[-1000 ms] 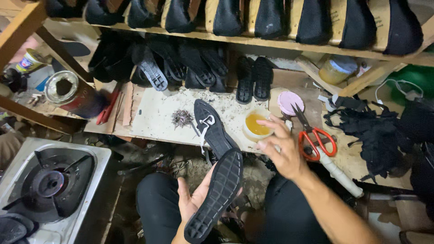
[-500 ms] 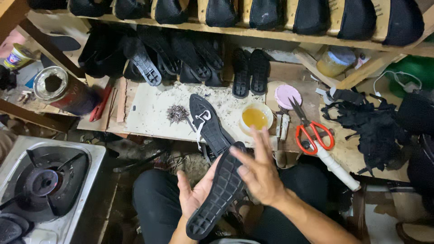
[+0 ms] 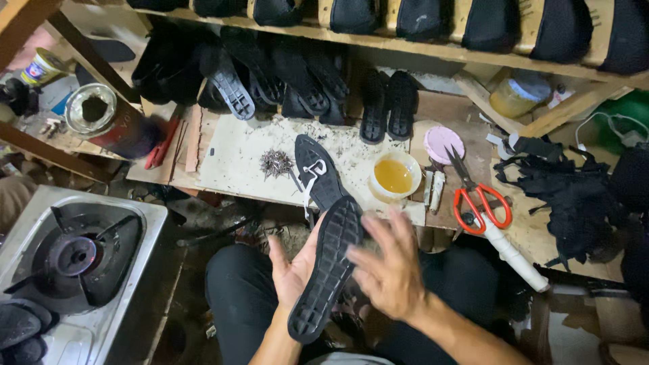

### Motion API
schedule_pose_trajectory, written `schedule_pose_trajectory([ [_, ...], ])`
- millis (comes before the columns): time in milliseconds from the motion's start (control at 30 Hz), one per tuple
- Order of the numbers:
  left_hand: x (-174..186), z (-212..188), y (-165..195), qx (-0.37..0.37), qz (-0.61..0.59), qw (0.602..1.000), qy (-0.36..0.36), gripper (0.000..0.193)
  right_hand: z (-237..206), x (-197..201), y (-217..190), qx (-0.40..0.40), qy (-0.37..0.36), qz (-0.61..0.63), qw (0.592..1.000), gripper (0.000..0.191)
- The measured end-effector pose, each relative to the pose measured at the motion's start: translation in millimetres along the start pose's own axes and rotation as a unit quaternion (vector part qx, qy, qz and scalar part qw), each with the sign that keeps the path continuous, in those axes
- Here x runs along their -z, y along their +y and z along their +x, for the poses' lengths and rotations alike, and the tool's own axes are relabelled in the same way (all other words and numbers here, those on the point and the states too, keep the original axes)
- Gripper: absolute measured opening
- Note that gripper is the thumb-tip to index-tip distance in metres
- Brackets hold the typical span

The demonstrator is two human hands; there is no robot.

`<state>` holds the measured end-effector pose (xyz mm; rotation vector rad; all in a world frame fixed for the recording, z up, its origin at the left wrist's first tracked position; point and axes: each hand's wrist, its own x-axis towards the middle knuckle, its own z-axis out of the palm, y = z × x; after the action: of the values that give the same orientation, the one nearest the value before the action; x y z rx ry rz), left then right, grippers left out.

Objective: The person sits on the floor at a workbench and applies glue by hand to the inner surface of black rubber shoe soles, rubbing the glue over each sole. Coated soles are set on the table and stacked on the lap as they are finished.

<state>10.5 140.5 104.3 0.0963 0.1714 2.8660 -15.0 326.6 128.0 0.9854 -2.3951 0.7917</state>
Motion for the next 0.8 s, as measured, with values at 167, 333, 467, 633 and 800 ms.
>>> schedule_pose_trajectory([
  [167,17.3,12.2,1.5,-0.023,0.020,0.999,-0.020,0.105,5.3,0.8,-6.9,0.061,-0.071,0.010,0.996,0.040],
  [333,20.5,12.6,8.8,-0.031,0.086,0.985,0.146,0.089,45.1,21.1,41.1,-0.085,-0.037,-0.073,0.993,0.030],
  [467,-8.2,1.2,2.2,-0.062,-0.022,0.995,0.080,0.093,50.0,23.4,94.1,-0.110,-0.095,-0.186,0.972,0.032],
  [633,-32.4,5.3,5.4,-0.064,0.020,0.995,0.074,0.101,43.6,15.5,92.7,-0.153,-0.062,-0.046,0.985,0.031],
  [800,-23.5,19.1,5.9,-0.059,-0.012,0.997,0.053,0.100,34.6,4.0,10.0,-0.012,-0.031,0.137,0.990,0.050],
])
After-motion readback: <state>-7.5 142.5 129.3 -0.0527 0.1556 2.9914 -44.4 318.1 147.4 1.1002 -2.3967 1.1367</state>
